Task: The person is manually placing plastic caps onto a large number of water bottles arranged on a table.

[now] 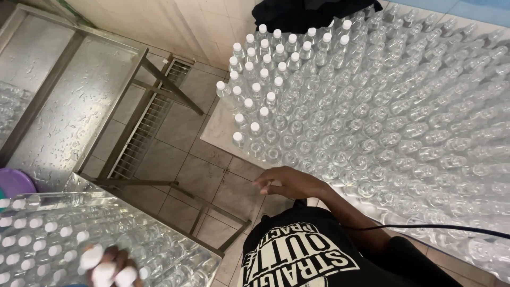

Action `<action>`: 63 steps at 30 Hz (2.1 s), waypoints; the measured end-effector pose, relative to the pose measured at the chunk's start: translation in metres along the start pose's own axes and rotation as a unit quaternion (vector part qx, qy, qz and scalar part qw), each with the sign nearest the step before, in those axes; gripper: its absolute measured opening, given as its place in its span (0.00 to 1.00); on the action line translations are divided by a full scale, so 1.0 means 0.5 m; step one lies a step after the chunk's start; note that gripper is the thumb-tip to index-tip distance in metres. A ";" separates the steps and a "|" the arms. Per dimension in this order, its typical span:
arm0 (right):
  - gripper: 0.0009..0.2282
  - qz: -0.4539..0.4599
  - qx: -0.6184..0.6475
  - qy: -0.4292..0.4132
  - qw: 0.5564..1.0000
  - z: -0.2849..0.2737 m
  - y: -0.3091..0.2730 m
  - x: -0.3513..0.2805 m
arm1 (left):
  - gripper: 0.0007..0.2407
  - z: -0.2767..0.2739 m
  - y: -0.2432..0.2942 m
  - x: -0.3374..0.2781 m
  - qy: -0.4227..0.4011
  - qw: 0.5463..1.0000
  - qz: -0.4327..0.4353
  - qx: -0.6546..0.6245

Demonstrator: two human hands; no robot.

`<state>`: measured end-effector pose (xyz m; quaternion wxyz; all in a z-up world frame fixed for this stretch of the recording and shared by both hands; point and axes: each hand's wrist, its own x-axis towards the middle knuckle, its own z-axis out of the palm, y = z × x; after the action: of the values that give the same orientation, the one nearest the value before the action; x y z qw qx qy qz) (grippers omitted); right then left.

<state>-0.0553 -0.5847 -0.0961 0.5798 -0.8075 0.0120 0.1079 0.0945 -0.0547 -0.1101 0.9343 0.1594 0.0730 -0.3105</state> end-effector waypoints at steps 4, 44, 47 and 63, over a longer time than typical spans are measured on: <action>0.20 0.023 -0.001 0.029 0.999 0.006 0.005 0.013 | 0.12 0.053 -0.267 0.233 -0.016 0.998 -0.011 -0.054; 0.12 -0.041 -0.238 0.407 0.881 -0.016 0.053 -0.030 | 0.14 0.236 -0.743 0.482 0.012 0.879 -0.326 0.347; 0.12 -0.035 -0.257 0.425 0.868 -0.018 0.025 0.029 | 0.16 0.241 -0.707 0.529 -0.032 0.873 -0.337 0.351; 0.15 0.166 0.065 0.567 0.804 -0.071 0.104 0.070 | 0.11 0.168 -0.629 0.713 0.040 0.835 -0.501 0.224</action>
<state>-0.0230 -0.6315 -0.1406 0.4943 -0.6709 0.4796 -0.2750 0.1915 -0.5201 -0.1944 0.5861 0.3179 0.1089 -0.7373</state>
